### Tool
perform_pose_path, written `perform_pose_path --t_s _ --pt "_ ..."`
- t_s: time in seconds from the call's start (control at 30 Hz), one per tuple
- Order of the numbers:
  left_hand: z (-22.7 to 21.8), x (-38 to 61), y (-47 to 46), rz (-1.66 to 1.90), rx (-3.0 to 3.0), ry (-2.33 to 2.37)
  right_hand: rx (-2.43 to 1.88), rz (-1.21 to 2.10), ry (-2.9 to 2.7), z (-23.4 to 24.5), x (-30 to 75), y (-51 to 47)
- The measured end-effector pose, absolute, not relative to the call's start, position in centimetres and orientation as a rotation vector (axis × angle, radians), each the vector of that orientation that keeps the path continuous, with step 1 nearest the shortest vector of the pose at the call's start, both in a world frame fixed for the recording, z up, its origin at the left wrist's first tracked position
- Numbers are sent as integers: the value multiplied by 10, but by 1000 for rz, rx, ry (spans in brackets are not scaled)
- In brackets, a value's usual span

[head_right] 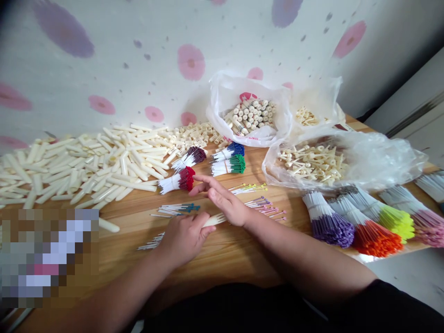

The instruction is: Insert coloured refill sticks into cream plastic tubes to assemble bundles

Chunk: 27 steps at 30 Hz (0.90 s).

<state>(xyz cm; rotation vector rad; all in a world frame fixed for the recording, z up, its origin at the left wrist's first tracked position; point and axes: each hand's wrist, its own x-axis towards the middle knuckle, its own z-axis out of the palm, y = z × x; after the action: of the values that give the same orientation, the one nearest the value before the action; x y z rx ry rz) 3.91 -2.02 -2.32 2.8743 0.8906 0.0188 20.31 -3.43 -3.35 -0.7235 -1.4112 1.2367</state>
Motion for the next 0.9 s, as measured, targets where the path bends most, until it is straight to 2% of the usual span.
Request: perform_pose_path --t_s 0.4,0.53,0.63,0.73,0.9 --pt "-20 36 -17 -5 2930 801 -822 1162 -1423 -34 201 -37" --pt "-14 34 -14 15 2806 865 -913 1027 -1423 -28 201 -37" --pt "-12 31 -9 179 2521 1013 -1109 641 -1524 -15 206 -41" --pt "-14 28 -2 364 2150 994 -1202 176 -1965 -2 210 -49" --pt "-14 26 -4 236 1729 760 -1339 -441 -2500 -1 202 -55"
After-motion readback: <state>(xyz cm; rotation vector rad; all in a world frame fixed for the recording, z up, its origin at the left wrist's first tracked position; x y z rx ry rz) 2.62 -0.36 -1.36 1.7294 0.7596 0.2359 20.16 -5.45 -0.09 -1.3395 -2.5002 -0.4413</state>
